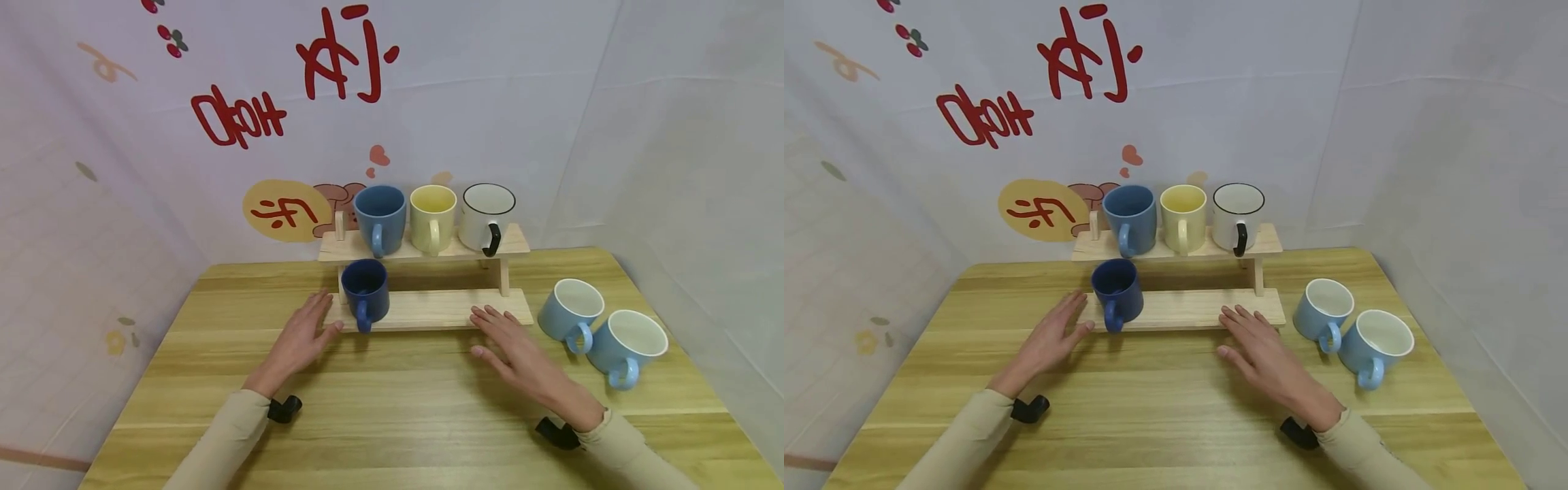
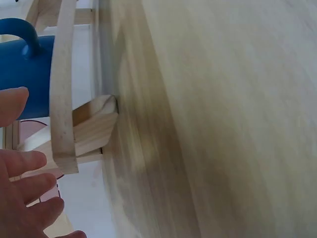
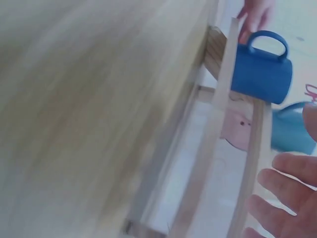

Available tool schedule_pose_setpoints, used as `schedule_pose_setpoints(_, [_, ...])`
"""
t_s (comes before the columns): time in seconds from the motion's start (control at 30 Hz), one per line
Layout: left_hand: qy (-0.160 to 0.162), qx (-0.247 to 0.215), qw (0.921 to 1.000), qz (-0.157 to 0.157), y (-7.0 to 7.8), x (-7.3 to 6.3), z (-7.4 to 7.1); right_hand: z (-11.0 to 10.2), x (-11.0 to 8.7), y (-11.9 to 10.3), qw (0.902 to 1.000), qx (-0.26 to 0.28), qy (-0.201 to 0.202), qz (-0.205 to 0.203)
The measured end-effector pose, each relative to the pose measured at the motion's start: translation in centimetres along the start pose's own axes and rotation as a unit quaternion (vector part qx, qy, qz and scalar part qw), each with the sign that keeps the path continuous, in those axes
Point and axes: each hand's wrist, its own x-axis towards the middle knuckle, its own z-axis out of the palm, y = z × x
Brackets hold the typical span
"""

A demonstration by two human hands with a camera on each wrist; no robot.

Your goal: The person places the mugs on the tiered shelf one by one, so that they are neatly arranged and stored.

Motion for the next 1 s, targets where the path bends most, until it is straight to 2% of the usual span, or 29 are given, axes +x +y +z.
schedule_pose_setpoints(0.23, [-0.003, 0.034, 0.9994, 0.008, -0.1, 0.2, 0.1, -3.0, -2.4, 0.3, 0.9957, -0.027, 0.088, -0.002])
schedule_pose_setpoints(0.33, [-0.002, 0.045, 0.9989, 0.009, 0.0, 0.3, 0.1, -4.1, -3.6, 0.5, 0.9924, -0.041, 0.116, 0.009])
schedule_pose_setpoints(0.47, [-0.005, 0.054, 0.9985, 0.007, 0.0, 0.3, 0.2, -5.4, -5.1, 0.7, 0.9892, -0.057, 0.127, 0.047])
schedule_pose_setpoints(0.67, [-0.007, 0.055, 0.9985, 0.003, -0.1, 0.3, 0.2, -6.7, -7.0, 1.3, 0.9829, -0.052, 0.148, 0.096])
schedule_pose_setpoints(0.83, [-0.014, 0.050, 0.9986, -0.005, -0.2, 0.3, 0.3, -7.1, -8.4, 2.1, 0.9726, -0.032, 0.178, 0.147])
schedule_pose_setpoints(1.0, [-0.020, 0.040, 0.9989, -0.009, -0.2, 0.3, 0.4, -7.1, -9.4, 2.5, 0.9603, 0.008, 0.169, 0.222])
